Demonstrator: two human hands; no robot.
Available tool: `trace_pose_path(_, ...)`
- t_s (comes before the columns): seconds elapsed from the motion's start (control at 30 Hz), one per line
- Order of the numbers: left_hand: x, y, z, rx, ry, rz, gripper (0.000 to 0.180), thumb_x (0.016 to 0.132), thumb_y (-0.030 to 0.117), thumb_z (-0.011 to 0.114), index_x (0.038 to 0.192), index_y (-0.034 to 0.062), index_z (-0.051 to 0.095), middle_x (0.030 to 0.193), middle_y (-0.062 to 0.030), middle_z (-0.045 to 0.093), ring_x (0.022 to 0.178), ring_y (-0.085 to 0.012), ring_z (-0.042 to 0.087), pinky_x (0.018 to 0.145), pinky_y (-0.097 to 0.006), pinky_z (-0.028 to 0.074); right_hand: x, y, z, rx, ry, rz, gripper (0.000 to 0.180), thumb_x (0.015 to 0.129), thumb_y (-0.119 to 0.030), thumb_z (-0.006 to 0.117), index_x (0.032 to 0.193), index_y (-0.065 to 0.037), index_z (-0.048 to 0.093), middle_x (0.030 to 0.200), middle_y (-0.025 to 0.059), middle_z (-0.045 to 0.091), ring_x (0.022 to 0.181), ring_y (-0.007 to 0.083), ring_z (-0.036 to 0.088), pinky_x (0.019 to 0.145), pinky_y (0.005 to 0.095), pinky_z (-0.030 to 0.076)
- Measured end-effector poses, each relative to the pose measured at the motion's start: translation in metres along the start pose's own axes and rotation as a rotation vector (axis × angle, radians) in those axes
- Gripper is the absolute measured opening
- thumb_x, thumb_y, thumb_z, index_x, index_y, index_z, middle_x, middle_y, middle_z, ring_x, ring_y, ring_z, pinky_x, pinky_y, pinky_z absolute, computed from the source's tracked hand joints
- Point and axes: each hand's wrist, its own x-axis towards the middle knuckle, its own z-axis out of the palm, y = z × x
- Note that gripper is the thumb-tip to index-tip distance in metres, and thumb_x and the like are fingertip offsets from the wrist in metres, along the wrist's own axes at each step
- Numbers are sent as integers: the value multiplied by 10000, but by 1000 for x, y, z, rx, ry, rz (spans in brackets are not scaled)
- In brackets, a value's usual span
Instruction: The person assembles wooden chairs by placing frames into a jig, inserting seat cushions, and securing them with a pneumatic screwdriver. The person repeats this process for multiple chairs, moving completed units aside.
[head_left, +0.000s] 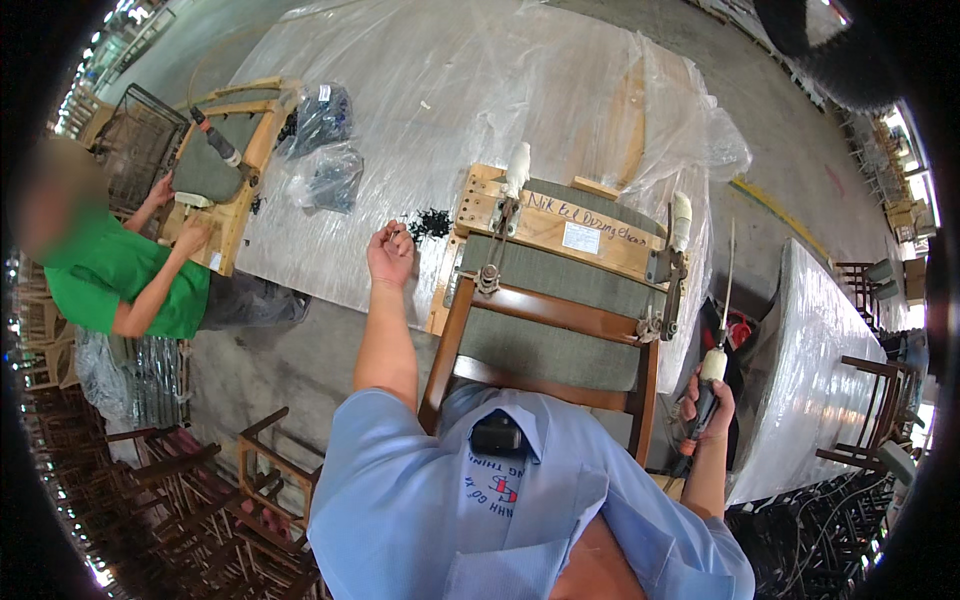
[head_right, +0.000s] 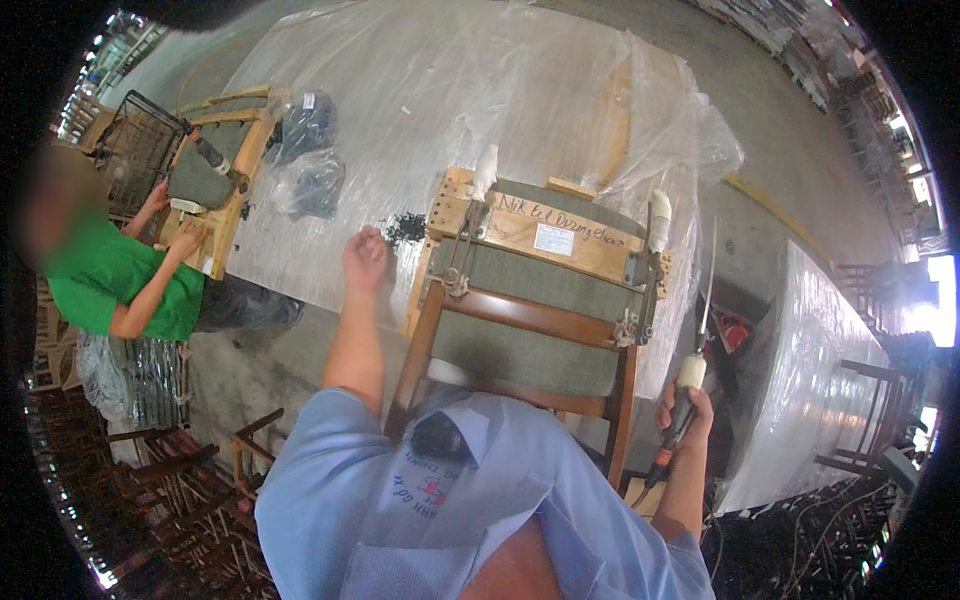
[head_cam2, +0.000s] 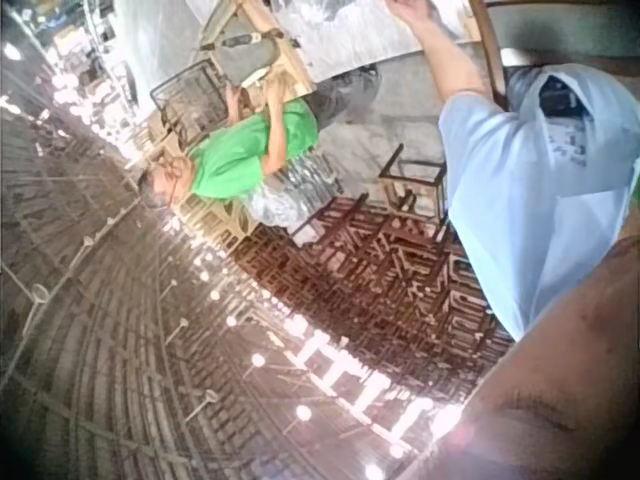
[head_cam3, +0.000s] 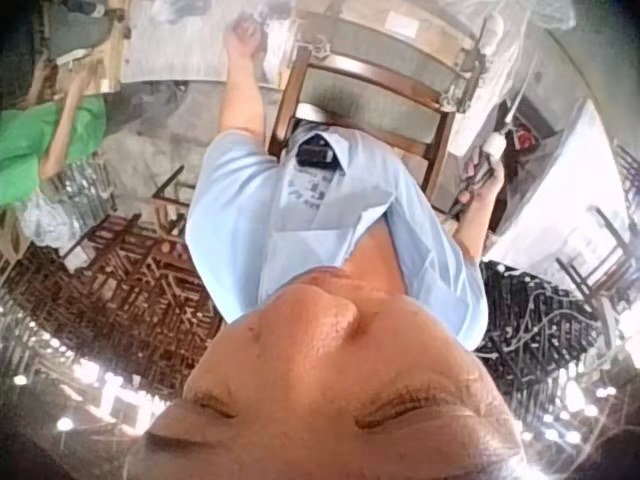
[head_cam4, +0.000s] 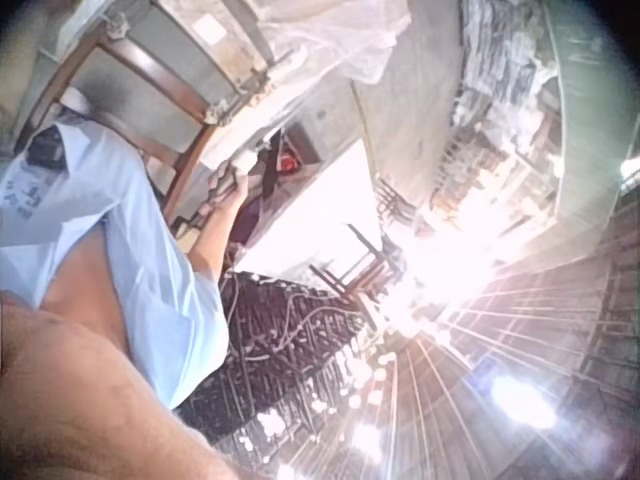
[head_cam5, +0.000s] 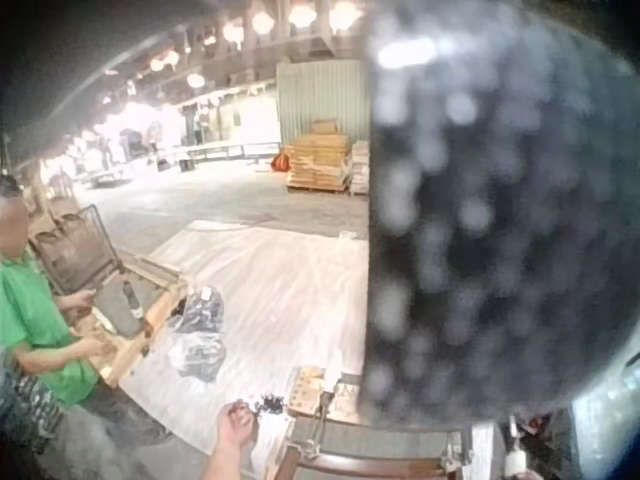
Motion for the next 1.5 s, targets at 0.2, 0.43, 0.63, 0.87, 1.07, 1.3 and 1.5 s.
trace_pose_path(0.2, -6, -4, -1, -130, -116, 69, 310, 981, 174, 493, 1145, -75, 579, 1094, -228, 619, 764, -219, 525, 586, -306, 427, -12, 12, 48, -182, -78, 49, 427, 840, -288, 705, 1121, -20, 526, 744, 106, 579, 470, 212, 569, 424, 314, 492)
trace_pose_path(0.43, -32, -23, 29, 5, 33, 176, 440, 1048, 270, 380, 1224, -99, 542, 1273, -297, 592, 1036, -365, 605, 895, -451, 527, -16, 30, 53, -329, -69, 69, 396, 853, -253, 671, 1126, -11, 517, 747, 116, 592, 473, 219, 581, 445, 330, 523)
trace_pose_path(0.63, 0, 5, -20, 579, 377, 283, 275, 982, 201, 562, 1108, -29, 641, 942, -155, 690, 791, -220, 638, 666, -334, 521, -25, 33, 75, -375, -59, 108, 386, 851, -223, 666, 1138, -10, 519, 752, 119, 598, 474, 223, 579, 449, 332, 516)
trace_pose_path(0.87, 57, 0, -6, 1785, 437, 703, 121, 789, 106, 713, 881, 39, 752, 791, -130, 731, 737, -241, 704, 704, -350, 551, -44, 51, 90, -470, -47, 229, 392, 827, -159, 680, 1144, -18, 497, 741, 101, 580, 493, 217, 587, 462, 328, 517)
trace_pose_path(1.07, 62, 11, 3, 2095, 394, 627, 135, 762, 154, 779, 867, 71, 755, 871, -181, 744, 849, -342, 717, 804, -440, 549, -81, 68, 100, -537, 9, 346, 582, 832, -47, 694, 1368, -7, 470, 805, 71, 613, 548, 191, 617, 511, 323, 525)
trace_pose_path(1.3, 71, 31, -17, 1626, 321, 427, 163, 844, 137, 781, 870, 1, 696, 739, -107, 677, 670, -220, 636, 630, -366, 526, -160, 89, 102, -633, 81, 404, 453, 865, -53, 712, 1260, 11, 499, 838, 67, 611, 601, 155, 625, 527, 305, 496)
trace_pose_path(1.5, -16, 5, 62, 923, -34, 147, 39, 949, 19, 671, 968, 16, 638, 880, -63, 659, 734, -136, 606, 620, -261, 495, -214, 81, 79, -693, 28, 431, 429, 896, -143, 728, 1232, 5, 507, 892, 77, 614, 618, 151, 610, 561, 307, 506)
